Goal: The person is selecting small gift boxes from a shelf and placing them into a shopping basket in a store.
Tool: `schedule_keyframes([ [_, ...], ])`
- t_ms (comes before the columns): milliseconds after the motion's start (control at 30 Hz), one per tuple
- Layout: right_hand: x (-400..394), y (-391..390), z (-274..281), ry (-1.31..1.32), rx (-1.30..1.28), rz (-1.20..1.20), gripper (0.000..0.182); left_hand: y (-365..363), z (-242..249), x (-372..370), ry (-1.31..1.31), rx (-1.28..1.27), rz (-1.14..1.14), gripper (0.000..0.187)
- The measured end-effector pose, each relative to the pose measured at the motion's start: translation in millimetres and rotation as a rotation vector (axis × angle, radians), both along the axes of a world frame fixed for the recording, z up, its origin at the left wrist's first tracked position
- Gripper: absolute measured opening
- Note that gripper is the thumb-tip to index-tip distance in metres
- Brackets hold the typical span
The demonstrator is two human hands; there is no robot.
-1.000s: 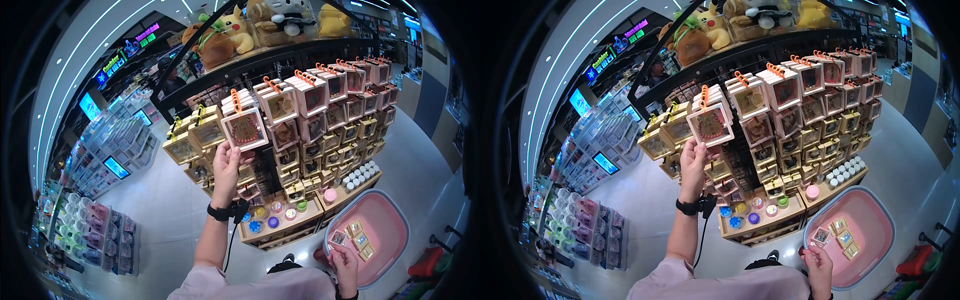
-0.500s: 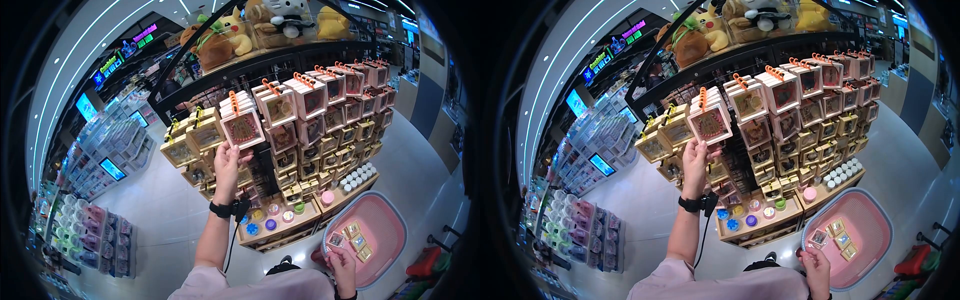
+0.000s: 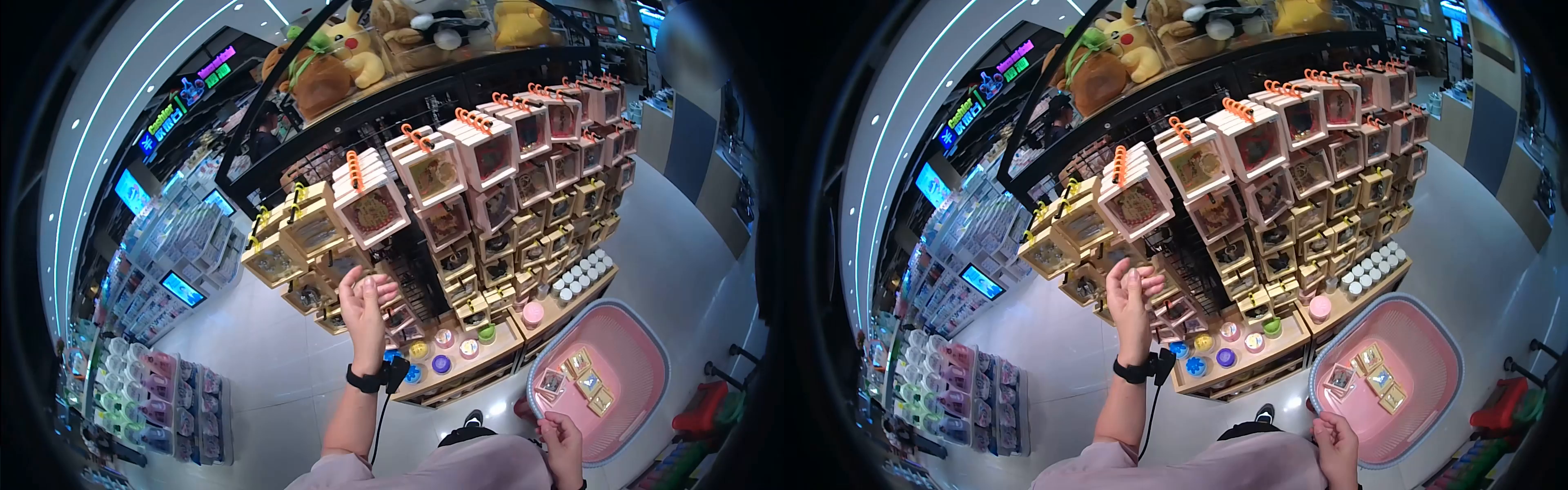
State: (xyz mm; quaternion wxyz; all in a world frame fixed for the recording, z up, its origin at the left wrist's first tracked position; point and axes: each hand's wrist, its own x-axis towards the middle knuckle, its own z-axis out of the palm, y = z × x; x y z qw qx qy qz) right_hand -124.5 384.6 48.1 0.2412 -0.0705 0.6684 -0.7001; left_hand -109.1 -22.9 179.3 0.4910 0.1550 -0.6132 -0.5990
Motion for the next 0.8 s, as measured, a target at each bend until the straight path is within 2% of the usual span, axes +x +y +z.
schedule_keyframes([
  [100,17.2,26.9,-18.4,-0.059,0.101,-0.076,0.026,34.3,-41.6,21.6,-0.169,0.082,-0.059,0.031],
  [200,37.0,70.3,-42.8,-0.094,0.272,-0.145,0.026,75.6,-102.8,42.8,-0.448,0.195,-0.212,0.027],
  [267,53.6,97.1,-80.0,-0.207,0.249,-0.284,0.02,96.9,-154.8,62.6,-0.695,0.157,-0.432,0.026],
  [300,57.9,108.9,-90.4,-0.27,0.306,-0.293,0.018,105.1,-176.0,71.0,-0.796,0.125,-0.526,0.026],
  [367,76.2,137.0,-159.0,-0.261,0.528,-0.248,0.021,130.3,-204.0,86.1,-0.93,-0.087,-0.65,0.027],
  [400,79.9,144.9,-182.1,-0.282,0.653,-0.199,0.023,144.6,-187.9,83.3,-1.093,-0.276,-0.705,0.031],
  [433,85.9,150.9,-204.1,-0.299,0.772,-0.14,0.026,151.9,-180.2,81.4,-1.14,-0.553,-0.767,0.032],
  [500,101.7,157.6,-253.6,-0.23,0.805,-0.104,0.034,161.7,-171.5,77.5,-1.099,-0.837,-0.872,0.034],
  [533,104.6,154.1,-259.1,-0.195,0.813,-0.088,0.038,162.6,-172.2,77.1,-1.135,-0.809,-0.896,0.034],
  [633,96.8,149.0,-279.4,-0.559,0.732,-0.041,0.045,166.6,-176.9,80.2,-1.237,-0.779,-0.934,0.036],
  [700,97.4,148.4,-316.7,-0.624,0.647,0.078,0.053,169.0,-176.7,85.6,-1.305,-0.839,-0.93,0.036],
  [767,106.2,138.8,-364.5,-0.555,0.759,0.291,0.052,177.1,-175.3,94.5,-1.407,-0.82,-0.941,0.036],
  [800,112.2,135.4,-379.6,-0.575,0.77,0.302,0.053,181.8,-175.8,98.2,-1.454,-0.812,-0.944,0.036],
])
